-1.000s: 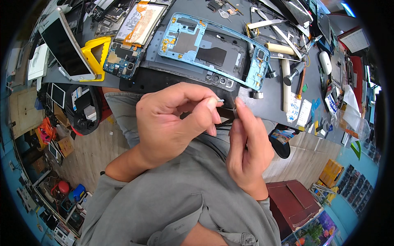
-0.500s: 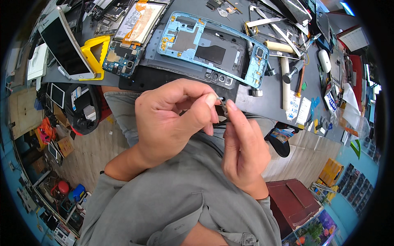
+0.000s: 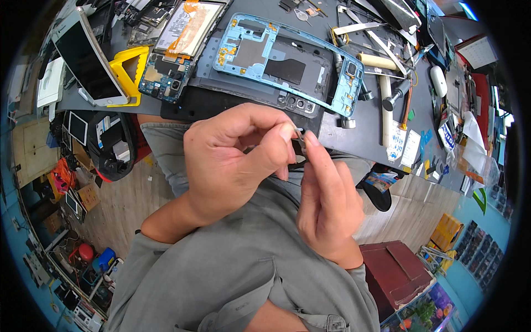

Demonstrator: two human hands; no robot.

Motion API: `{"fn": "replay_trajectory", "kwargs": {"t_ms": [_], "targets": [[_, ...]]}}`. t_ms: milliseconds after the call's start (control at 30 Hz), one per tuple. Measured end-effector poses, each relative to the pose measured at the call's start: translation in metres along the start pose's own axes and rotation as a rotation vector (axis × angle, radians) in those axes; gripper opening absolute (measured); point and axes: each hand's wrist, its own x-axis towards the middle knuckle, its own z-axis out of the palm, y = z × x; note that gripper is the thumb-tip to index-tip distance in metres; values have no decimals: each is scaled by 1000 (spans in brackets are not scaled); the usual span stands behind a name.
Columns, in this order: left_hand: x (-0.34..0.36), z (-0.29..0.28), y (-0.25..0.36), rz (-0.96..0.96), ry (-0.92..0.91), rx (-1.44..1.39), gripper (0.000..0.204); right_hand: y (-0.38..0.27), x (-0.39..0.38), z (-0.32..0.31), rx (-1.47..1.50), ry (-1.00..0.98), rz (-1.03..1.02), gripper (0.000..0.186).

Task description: The person uses a precision screwdriver to remove a screw from a disassembled smartphone chassis and then places the screw into a designated slot on the chassis. The person handles the chassis and screw throughout the clip.

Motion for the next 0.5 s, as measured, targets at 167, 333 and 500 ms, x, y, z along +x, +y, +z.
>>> {"fn": "replay_trajectory", "kwargs": {"t_ms": [167,333,500], "targets": [[0,1,-1,-2,7,-6,10,5,-1,4,-29,30,-23,63],[1,4,2,21,-2,89,13,5,-1,5,-53,46,-10,64],[1,4,2,37,-2,104,13,1,-2,3,-49,41,-31,64]]}}
